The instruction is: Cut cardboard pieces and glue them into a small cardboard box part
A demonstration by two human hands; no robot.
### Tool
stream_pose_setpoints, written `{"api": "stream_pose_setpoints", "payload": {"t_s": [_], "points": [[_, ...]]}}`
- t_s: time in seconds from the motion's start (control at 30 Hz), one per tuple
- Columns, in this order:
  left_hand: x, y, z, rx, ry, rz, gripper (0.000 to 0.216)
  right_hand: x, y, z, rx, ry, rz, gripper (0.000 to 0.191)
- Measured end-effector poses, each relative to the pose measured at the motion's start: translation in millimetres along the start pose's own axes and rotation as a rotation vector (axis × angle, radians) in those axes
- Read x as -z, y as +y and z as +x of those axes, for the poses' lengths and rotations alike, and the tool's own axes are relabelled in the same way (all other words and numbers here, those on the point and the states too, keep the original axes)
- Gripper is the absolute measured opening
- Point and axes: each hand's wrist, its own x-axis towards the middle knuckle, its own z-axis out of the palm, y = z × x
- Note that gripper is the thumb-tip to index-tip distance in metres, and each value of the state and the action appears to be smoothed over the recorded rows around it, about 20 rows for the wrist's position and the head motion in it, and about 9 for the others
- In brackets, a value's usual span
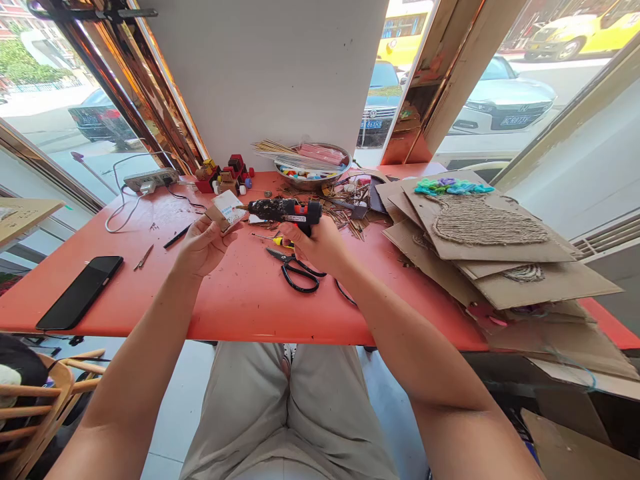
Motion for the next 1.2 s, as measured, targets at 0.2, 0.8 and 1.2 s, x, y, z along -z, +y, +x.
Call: {"api": "stream_pose_setpoints", "payload": {"t_s": [0.2, 0.8, 1.2], "points": [[1.1, -1.7, 1.0, 0.004, -0.007, -0.04, 0.044, 1.3, 3.0, -0.6, 0.017, -0.003, -0.039, 0.061], [2.3, -3.7, 2.5, -0.01, 0.007, -0.032, 0.047, -2.5, 2.5, 1.5, 0.039, 0.001, -0.063, 0.063], [1.8, -5.6, 5.7, -0.069, 0.135, -0.077, 0.032, 0.6, 7.8, 1.7, 0.029, -0.038, -0.131, 0.052]]}}
